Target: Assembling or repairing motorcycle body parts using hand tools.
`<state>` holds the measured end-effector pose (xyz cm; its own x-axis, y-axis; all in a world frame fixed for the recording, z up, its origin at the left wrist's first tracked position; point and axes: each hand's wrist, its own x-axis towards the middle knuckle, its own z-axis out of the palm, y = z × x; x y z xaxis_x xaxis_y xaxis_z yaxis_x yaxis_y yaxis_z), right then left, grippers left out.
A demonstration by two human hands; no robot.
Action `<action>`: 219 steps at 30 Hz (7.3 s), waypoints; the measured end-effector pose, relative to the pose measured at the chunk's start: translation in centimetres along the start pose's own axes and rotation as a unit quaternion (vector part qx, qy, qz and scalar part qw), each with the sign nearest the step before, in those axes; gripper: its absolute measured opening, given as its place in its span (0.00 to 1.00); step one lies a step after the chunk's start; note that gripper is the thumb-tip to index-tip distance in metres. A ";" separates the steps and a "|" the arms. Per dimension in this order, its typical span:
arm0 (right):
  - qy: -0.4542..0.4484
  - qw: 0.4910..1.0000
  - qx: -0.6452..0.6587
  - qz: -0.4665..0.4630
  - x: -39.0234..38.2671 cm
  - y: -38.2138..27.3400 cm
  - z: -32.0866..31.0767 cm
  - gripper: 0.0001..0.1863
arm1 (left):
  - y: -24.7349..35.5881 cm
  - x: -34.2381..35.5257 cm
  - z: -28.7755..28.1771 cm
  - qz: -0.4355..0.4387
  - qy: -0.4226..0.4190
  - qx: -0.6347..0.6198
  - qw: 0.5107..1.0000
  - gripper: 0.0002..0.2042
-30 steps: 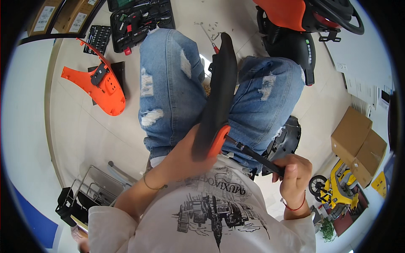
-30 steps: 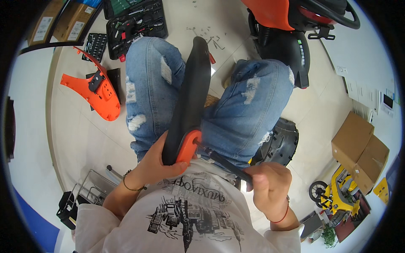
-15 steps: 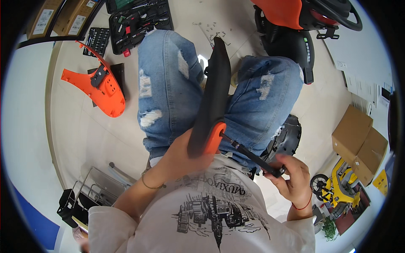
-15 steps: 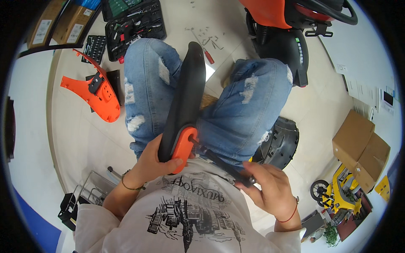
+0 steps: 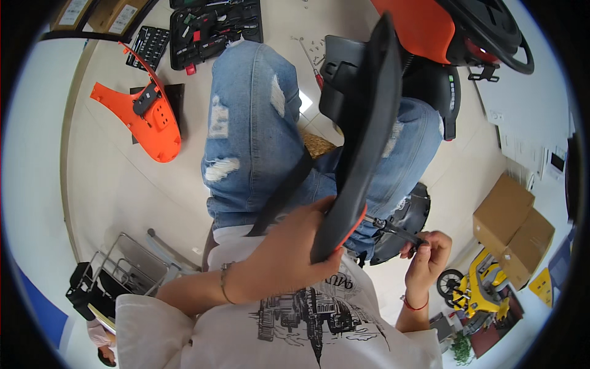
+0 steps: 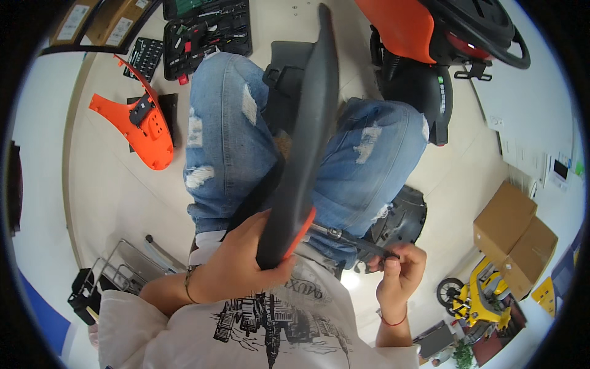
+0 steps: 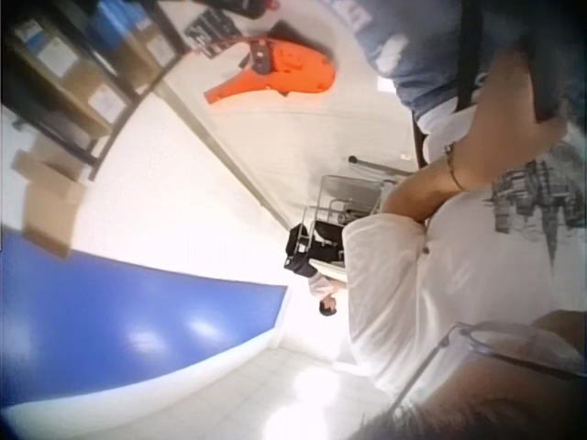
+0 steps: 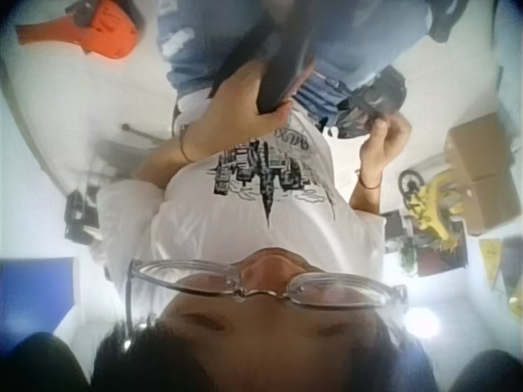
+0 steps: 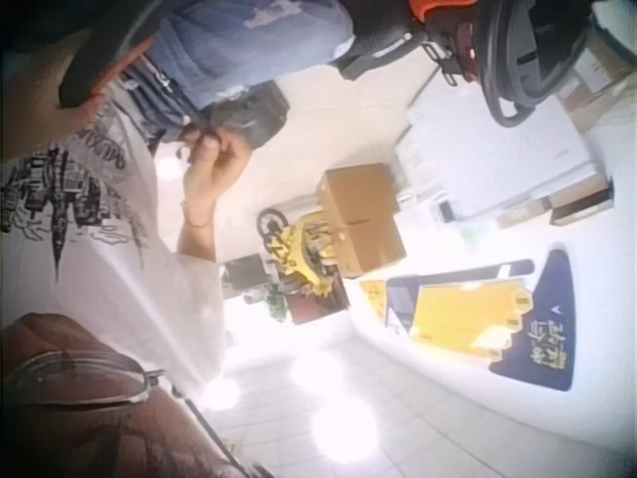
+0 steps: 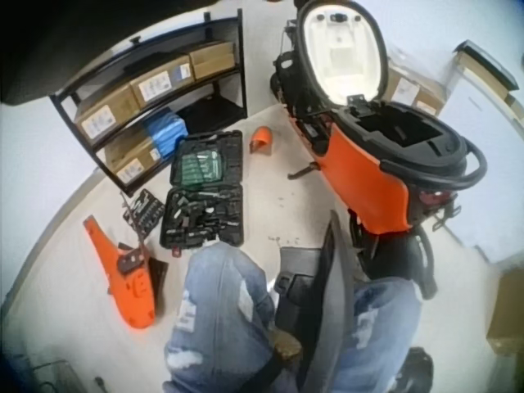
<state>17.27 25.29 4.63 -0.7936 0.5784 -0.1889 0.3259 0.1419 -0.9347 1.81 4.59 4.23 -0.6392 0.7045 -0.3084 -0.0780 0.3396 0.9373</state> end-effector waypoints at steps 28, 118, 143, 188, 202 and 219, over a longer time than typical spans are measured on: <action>-0.025 0.982 0.154 0.105 -2.0 -0.4 -3.1 0.31 | 2.0 -0.6 0.0 0.227 0.015 0.051 0.972 0.24; 0.047 0.995 -0.093 -0.005 -4.9 -5.8 -3.0 0.32 | 2.9 -1.4 -1.7 0.198 -0.052 -0.122 0.971 0.21; 0.070 0.997 -0.025 -0.036 -5.3 -5.8 -2.5 0.31 | 2.8 -1.0 -2.3 0.225 -0.035 -0.110 0.968 0.22; 0.133 0.988 0.043 0.066 -5.7 -5.1 -2.1 0.35 | 3.2 -1.2 -1.6 0.248 -0.059 -0.042 0.966 0.22; -0.001 0.995 -0.011 0.101 -5.4 -6.9 -2.2 0.32 | 2.6 -1.0 -1.7 0.236 -0.062 -0.030 0.969 0.22; 0.003 0.992 -0.129 0.011 -4.7 -5.6 -1.7 0.25 | 2.3 -0.5 -1.8 0.211 -0.044 -0.057 0.975 0.18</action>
<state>20.05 23.09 11.30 -0.7822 0.5878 -0.2065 0.4649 0.3300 -0.8216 0.62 3.91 6.83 -0.5652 0.8188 0.1005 0.0895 -0.0603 0.9942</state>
